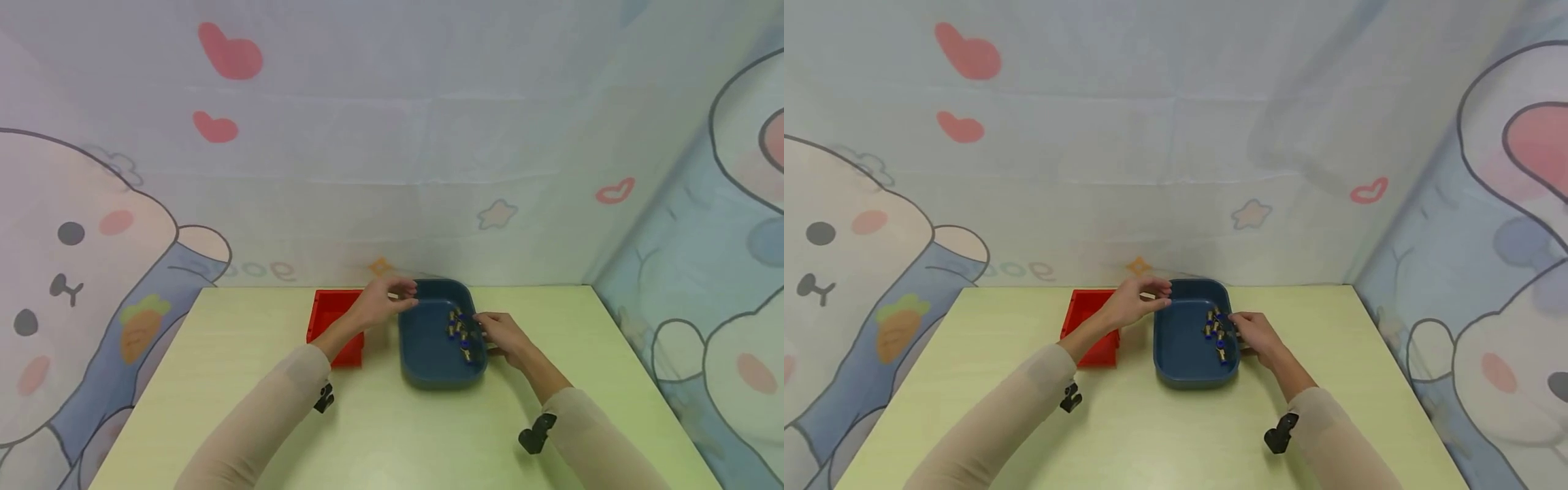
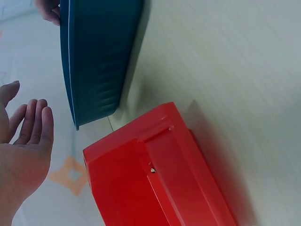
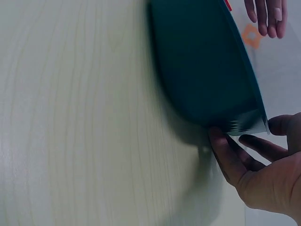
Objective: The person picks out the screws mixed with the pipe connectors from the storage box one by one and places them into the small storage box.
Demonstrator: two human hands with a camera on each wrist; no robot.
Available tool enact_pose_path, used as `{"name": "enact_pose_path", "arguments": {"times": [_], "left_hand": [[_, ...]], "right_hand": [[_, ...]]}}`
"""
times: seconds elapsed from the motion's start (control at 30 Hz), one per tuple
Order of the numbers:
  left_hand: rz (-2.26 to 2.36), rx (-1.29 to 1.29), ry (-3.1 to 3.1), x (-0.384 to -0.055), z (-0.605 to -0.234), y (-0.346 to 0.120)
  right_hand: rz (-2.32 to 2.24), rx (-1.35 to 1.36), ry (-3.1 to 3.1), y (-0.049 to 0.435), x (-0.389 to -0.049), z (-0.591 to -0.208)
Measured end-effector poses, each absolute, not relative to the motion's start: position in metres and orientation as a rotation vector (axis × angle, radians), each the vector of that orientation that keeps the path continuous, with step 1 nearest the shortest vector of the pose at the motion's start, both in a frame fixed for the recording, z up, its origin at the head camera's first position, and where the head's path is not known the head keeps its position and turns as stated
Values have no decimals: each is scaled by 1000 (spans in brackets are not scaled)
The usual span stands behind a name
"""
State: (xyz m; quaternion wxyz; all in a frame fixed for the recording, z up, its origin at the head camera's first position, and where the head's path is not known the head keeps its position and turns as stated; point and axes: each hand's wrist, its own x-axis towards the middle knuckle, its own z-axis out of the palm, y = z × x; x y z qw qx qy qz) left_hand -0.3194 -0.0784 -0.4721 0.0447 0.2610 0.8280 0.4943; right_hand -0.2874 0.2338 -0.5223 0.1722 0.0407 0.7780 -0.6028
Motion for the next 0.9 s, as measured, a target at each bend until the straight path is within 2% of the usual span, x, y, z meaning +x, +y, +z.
{"name": "enact_pose_path", "arguments": {"times": [0.5, 0.9], "left_hand": [[1536, 776, 2531, -322, -477, -68], [1519, 739, 2551, -323, -482, -65]], "right_hand": [[-1707, 164, 2180, 232, -284, -522], [-1631, -4, 2429, 225, -277, -518]]}}
